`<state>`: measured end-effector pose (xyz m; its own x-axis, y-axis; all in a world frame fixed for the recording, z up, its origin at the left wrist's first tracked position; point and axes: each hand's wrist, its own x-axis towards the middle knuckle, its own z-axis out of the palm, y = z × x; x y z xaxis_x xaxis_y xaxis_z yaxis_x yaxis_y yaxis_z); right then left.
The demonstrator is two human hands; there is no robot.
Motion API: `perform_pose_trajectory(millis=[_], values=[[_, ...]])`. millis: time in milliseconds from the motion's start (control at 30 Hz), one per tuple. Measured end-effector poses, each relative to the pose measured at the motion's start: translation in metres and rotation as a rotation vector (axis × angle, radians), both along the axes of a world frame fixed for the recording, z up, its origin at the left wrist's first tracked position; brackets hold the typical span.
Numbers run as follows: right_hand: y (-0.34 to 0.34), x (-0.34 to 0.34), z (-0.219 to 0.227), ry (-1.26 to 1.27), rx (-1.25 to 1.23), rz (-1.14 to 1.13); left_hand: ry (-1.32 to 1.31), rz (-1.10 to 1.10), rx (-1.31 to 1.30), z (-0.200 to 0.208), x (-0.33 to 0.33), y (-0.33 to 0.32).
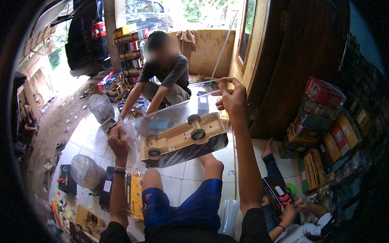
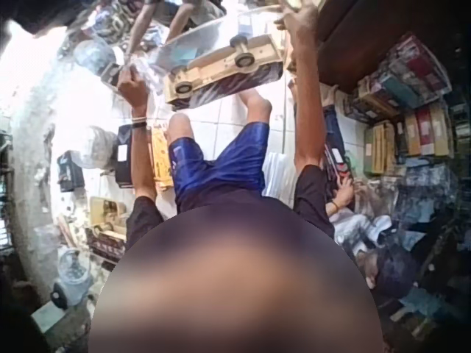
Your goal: The person sits on the floor and wraps wooden toy vehicles in clear plastic bags. They use a handheld tape dispenser to seal the bags and place the packaged items on the floor.
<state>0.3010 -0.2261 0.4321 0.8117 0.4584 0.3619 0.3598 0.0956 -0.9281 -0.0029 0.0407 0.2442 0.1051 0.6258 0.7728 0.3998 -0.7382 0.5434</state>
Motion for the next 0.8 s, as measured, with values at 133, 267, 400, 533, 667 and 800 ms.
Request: perform_pose_trajectory(millis=[133,267,400,533,667,800], values=[[-0.012,0.014,-0.013,-0.016,0.024,-0.044,-0.099,-0.051,-0.037,0.023,0.006,0.015],[0.04,0.071,-0.048,-0.165,-0.068,-0.125,0.111,-0.084,0.046,0.048,0.048,0.078],[0.039,0.108,-0.115,0.004,-0.22,-0.156,0.258,-0.065,0.044,0.026,0.059,0.104],[0.021,0.084,-0.146,0.254,-0.08,-0.071,0.115,-0.116,-0.016,-0.014,0.041,0.085],[0.021,0.06,-0.111,0.199,0.057,-0.043,-0.004,-0.087,-0.034,-0.015,0.044,0.071],[0.022,0.052,-0.06,-0.074,0.175,-0.078,-0.068,-0.06,-0.096,0.017,0.045,0.067]])
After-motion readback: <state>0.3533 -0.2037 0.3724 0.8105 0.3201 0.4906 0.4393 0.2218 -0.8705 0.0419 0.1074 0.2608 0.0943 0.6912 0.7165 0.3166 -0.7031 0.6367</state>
